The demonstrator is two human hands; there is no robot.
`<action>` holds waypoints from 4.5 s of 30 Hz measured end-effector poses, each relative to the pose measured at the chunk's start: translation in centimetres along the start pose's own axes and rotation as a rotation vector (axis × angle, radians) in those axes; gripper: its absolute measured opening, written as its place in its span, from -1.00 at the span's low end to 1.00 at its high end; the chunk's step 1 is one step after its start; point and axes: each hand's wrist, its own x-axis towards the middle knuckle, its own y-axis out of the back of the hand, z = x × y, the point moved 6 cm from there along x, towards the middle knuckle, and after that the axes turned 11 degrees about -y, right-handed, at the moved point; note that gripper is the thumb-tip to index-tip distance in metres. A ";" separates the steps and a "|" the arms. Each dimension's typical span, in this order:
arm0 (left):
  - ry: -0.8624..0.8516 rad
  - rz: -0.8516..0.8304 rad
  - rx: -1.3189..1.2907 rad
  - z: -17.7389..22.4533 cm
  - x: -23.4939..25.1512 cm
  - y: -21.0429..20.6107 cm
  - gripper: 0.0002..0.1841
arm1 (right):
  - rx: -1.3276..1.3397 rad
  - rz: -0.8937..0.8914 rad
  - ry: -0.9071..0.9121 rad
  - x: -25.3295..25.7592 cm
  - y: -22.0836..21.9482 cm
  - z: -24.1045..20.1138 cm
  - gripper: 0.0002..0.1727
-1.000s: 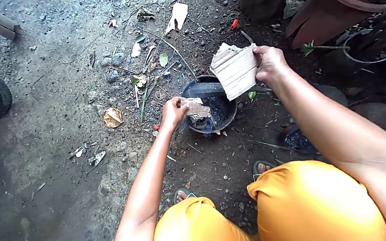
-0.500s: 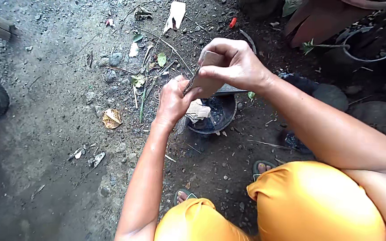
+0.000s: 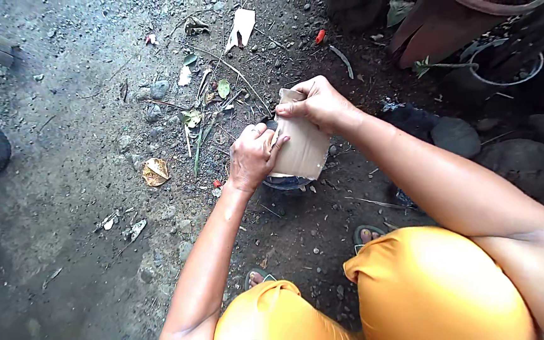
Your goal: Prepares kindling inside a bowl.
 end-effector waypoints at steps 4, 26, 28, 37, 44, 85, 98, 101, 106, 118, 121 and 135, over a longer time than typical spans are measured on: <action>-0.230 0.024 0.064 4.0 2.3 0.8 -0.81 | 0.035 0.158 -0.171 2.2 1.3 3.3 -0.91; 0.957 0.179 -0.374 -8.5 -8.1 3.7 -0.71 | -0.908 0.183 -0.104 -0.3 0.0 5.5 -0.73; 0.966 0.188 -0.393 -8.6 -8.4 3.6 -0.72 | -0.989 0.155 -0.074 -0.4 -1.3 6.5 -0.72; 1.075 0.193 -0.454 -9.5 -10.1 2.8 -0.76 | -0.946 -0.191 -0.204 0.6 -3.6 13.9 -0.24; 1.237 0.152 -0.568 -9.0 -10.7 1.6 -0.75 | -0.931 0.155 0.077 1.5 2.1 8.1 -0.74; 1.219 -0.008 -0.713 -6.7 -11.6 -2.5 -0.72 | -0.726 0.055 -0.424 0.2 2.8 12.8 -0.48; 1.318 0.077 -0.789 -6.6 -11.6 -2.6 -0.69 | -0.863 -0.021 -0.310 -0.1 0.6 13.8 -0.26; 1.333 0.126 -0.863 -6.0 -11.1 -2.4 -0.68 | -0.671 0.028 -0.113 -0.1 0.9 11.4 -0.47; 1.226 0.093 -1.017 -4.0 -8.2 -2.6 -0.67 | -0.077 -0.129 -0.119 -0.7 -1.2 7.5 -0.49; 0.757 -0.547 -0.067 -2.9 -9.1 -5.1 0.21 | -0.479 0.289 -0.013 -0.5 2.0 8.3 -0.77; 0.681 -0.583 0.028 -2.0 -9.0 -6.0 0.23 | -0.598 0.270 0.005 -0.7 0.7 7.9 -0.78; 0.652 -0.411 -0.083 -3.4 -9.5 -6.5 -0.08 | -0.975 0.016 -0.029 0.4 -4.1 6.3 -0.84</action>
